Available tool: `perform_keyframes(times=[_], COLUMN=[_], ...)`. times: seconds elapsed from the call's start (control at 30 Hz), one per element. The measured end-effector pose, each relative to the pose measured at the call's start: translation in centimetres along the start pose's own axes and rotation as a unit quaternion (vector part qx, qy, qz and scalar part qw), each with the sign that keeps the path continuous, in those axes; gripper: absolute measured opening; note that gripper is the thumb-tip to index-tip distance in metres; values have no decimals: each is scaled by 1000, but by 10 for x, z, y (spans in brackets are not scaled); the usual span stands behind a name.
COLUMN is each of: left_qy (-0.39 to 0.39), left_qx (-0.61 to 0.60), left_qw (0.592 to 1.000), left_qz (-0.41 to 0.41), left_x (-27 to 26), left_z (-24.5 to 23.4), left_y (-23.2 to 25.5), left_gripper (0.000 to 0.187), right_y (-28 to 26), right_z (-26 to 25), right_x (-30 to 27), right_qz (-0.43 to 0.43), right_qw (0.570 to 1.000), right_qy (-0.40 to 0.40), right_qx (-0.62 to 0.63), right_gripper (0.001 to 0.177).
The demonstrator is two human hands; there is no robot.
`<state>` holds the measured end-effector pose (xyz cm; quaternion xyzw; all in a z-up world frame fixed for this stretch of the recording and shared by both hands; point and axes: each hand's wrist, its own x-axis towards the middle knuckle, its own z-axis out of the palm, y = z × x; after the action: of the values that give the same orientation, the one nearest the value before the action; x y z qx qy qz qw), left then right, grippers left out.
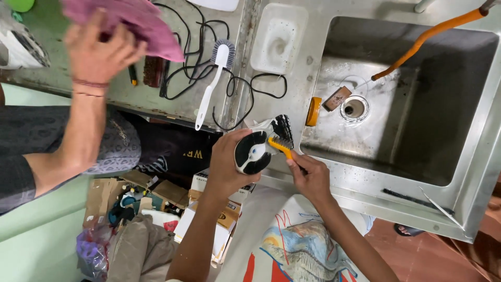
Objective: The person scrubs a white and black sneaker with a yellow brush over a stainless steel sink. They focus on the sole and sides of the shoe, occasionally rinsing it under running water from the faucet.
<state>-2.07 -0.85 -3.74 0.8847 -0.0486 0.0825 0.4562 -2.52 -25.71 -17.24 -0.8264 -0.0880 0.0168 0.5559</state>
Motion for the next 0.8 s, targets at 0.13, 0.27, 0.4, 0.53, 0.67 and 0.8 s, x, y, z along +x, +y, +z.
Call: perform_keyframes(times=[0.13,0.27,0.4,0.53,0.67,0.8], left_qy=[-2,-20,-61,-79,-97,-78], left_qx=[-7,-29,-30,-1,3,-12], left_qw=[1000,999,996,994,992,996], left_qz=[-5,-28,-55,-73,-81,-49], left_x=[-1,-1,-3,-2,4,7], left_z=[-2,-6,-15,-16,-18,-17], left_y=[-3,-10,-10,-13,-9,0], left_gripper=[87,90,91,93,91,92], right_y=[-7,-8,-4,-2,7,1], right_z=[-16,-4,-24,-33,-34,-44], right_x=[9,1,5,-2,-12,-12], right_qz=[7,22,34,66,177,248], right_qw=[1000,1000,996,991,982,968], right_qy=[0,-8,-42,-41,-48,-18], right_qx=[-18,-12,-77,-108,-37,13], right_gripper=[26,25,23,22,25,27])
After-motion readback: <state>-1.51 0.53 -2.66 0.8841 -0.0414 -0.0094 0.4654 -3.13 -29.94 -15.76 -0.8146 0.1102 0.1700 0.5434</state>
